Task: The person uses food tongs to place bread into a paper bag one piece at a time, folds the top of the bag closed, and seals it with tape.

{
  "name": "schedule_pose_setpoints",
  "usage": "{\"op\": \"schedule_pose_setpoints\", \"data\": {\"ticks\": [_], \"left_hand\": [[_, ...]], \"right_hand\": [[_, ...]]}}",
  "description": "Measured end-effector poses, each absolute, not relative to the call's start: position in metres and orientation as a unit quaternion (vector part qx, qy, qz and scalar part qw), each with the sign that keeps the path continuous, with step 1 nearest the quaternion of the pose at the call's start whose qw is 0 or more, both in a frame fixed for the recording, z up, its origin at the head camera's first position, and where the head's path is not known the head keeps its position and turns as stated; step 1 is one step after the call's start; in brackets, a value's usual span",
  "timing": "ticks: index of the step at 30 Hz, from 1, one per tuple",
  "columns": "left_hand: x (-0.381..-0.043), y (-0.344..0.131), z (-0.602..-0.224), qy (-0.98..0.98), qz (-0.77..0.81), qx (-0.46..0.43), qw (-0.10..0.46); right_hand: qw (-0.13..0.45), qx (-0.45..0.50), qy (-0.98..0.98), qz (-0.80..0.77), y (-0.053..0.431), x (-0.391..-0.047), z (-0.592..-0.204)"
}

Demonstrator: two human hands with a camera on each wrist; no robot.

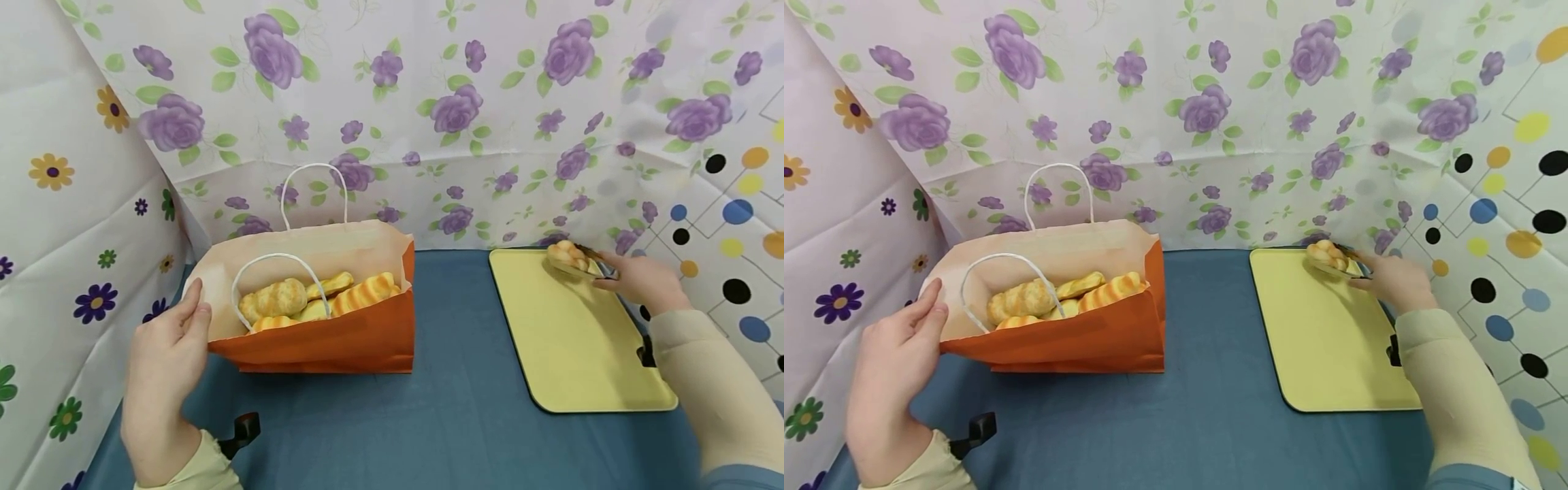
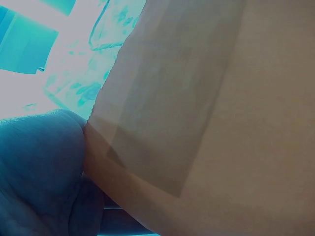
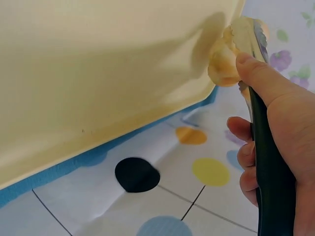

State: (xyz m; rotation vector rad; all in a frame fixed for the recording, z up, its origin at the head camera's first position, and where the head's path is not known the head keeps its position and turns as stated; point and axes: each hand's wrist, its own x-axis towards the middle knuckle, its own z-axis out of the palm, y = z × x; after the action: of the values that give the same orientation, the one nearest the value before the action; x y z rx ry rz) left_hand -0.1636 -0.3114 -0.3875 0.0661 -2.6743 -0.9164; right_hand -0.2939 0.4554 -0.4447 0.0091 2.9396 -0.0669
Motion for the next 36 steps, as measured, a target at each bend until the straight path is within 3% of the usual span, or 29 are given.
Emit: {"op": "schedule_pose_setpoints", "data": {"ticks": [24,36], "left_hand": [[-0.163,-0.311,-0.388,-0.938,-0.315,0.021,0.144],[-0.162,-0.312,-0.389,-0.935,-0.316,0.013,0.159]], "right_hand": [[-0.074,-0.129,0.987,-0.060,0.307,-0.258,-0.407],[-0.152,-0.204,0.962,-0.096,0.238,-0.258,-0.356]]}}
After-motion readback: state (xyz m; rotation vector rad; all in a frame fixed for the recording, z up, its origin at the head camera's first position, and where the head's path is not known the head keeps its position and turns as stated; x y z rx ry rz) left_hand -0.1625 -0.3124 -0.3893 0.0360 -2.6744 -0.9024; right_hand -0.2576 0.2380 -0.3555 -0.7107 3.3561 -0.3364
